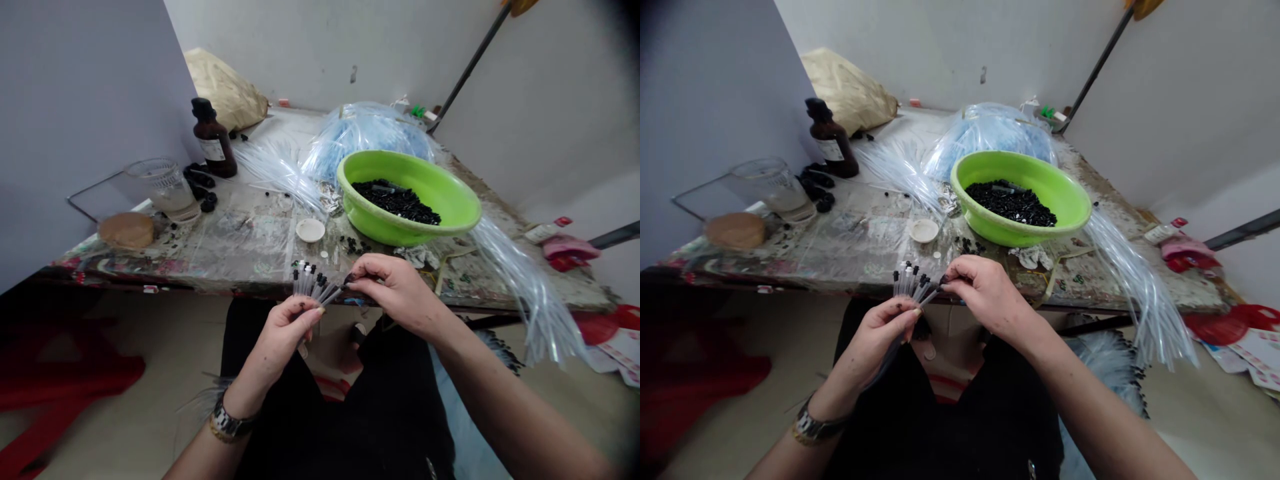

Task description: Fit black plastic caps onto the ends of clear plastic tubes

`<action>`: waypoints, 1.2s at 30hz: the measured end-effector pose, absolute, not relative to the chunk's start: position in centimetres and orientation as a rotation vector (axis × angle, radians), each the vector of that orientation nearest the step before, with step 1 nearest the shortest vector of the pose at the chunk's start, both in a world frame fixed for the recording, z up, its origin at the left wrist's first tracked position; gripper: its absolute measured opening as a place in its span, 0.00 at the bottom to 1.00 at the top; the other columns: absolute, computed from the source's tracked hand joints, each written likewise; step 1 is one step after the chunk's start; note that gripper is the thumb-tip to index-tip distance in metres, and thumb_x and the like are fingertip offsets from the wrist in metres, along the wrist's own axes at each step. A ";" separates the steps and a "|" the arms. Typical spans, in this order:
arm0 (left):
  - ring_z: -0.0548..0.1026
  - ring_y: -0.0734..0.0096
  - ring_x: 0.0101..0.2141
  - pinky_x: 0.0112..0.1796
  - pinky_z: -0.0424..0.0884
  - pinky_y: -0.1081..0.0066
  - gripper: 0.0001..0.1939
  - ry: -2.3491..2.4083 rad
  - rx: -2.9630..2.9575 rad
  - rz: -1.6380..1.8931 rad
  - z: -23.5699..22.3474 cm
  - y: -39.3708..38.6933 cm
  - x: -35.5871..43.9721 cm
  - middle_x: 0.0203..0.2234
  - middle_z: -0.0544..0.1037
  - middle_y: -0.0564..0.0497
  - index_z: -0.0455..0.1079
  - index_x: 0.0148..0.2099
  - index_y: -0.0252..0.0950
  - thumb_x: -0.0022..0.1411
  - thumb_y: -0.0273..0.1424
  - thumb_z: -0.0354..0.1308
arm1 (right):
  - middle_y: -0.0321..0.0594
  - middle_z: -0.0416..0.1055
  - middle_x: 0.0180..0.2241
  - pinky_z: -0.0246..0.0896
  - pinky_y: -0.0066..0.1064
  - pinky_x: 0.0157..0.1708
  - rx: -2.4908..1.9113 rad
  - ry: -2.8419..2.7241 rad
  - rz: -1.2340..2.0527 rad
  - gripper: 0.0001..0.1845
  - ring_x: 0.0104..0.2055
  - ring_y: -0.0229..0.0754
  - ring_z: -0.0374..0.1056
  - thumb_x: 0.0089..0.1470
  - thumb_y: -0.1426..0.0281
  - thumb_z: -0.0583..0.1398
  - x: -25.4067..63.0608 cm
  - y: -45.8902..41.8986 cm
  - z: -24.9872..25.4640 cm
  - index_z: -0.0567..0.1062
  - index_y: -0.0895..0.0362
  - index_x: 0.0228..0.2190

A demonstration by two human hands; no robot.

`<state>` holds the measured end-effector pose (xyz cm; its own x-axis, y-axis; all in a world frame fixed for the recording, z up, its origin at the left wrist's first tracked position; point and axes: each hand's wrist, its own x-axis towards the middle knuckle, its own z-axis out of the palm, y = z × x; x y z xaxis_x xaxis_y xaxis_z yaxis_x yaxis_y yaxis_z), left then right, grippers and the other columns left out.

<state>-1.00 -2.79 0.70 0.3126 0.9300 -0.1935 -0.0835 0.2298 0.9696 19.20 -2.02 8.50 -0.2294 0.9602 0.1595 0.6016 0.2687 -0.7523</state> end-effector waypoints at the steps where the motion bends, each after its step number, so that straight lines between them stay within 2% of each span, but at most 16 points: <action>1: 0.63 0.79 0.20 0.22 0.58 0.77 0.07 0.996 1.110 0.873 0.6 -2.8 -1.0 0.18 0.66 0.56 0.74 0.31 0.33 0.55 0.33 0.62 | 0.34 0.68 0.25 0.57 0.27 0.32 -1.405 -1.937 0.743 0.09 0.29 0.36 0.64 0.53 0.77 0.59 19.2 -2.1 8.5 0.70 0.57 0.23; 14: 0.63 0.81 0.19 0.23 0.60 0.78 0.09 0.977 1.161 0.811 0.2 -2.7 -0.7 0.18 0.66 0.57 0.74 0.33 0.32 0.57 0.35 0.61 | 0.33 0.67 0.25 0.55 0.26 0.33 -1.429 -2.029 0.673 0.09 0.30 0.35 0.63 0.55 0.78 0.60 19.6 -3.0 8.6 0.69 0.58 0.24; 20: 0.63 0.80 0.19 0.22 0.60 0.77 0.12 0.973 1.142 0.798 0.1 -2.7 -0.3 0.21 0.68 0.56 0.75 0.38 0.31 0.55 0.35 0.62 | 0.33 0.67 0.25 0.54 0.26 0.32 -1.457 -2.037 0.683 0.10 0.30 0.35 0.63 0.56 0.78 0.59 19.6 -3.6 8.7 0.68 0.57 0.24; 24: 0.63 0.80 0.21 0.23 0.60 0.76 0.10 0.935 1.194 0.763 0.3 -3.0 -0.4 0.24 0.69 0.55 0.74 0.36 0.32 0.56 0.35 0.61 | 0.32 0.68 0.26 0.54 0.25 0.32 -1.467 -2.019 0.699 0.09 0.30 0.35 0.64 0.56 0.78 0.59 19.6 -4.0 8.7 0.68 0.57 0.25; 31: 0.62 0.80 0.22 0.24 0.61 0.77 0.09 0.883 1.233 0.685 0.7 -3.2 -0.4 0.23 0.66 0.57 0.69 0.32 0.34 0.59 0.34 0.60 | 0.32 0.67 0.26 0.54 0.26 0.32 -1.490 -2.022 0.680 0.09 0.31 0.35 0.63 0.56 0.77 0.59 19.7 -4.4 8.6 0.68 0.57 0.25; 36: 0.63 0.80 0.21 0.24 0.61 0.76 0.08 0.897 1.198 0.668 0.8 -3.3 0.0 0.23 0.68 0.57 0.70 0.33 0.34 0.57 0.34 0.61 | 0.33 0.68 0.26 0.55 0.26 0.33 -1.495 -2.017 0.713 0.09 0.31 0.35 0.64 0.56 0.78 0.59 19.7 -4.7 8.6 0.68 0.57 0.25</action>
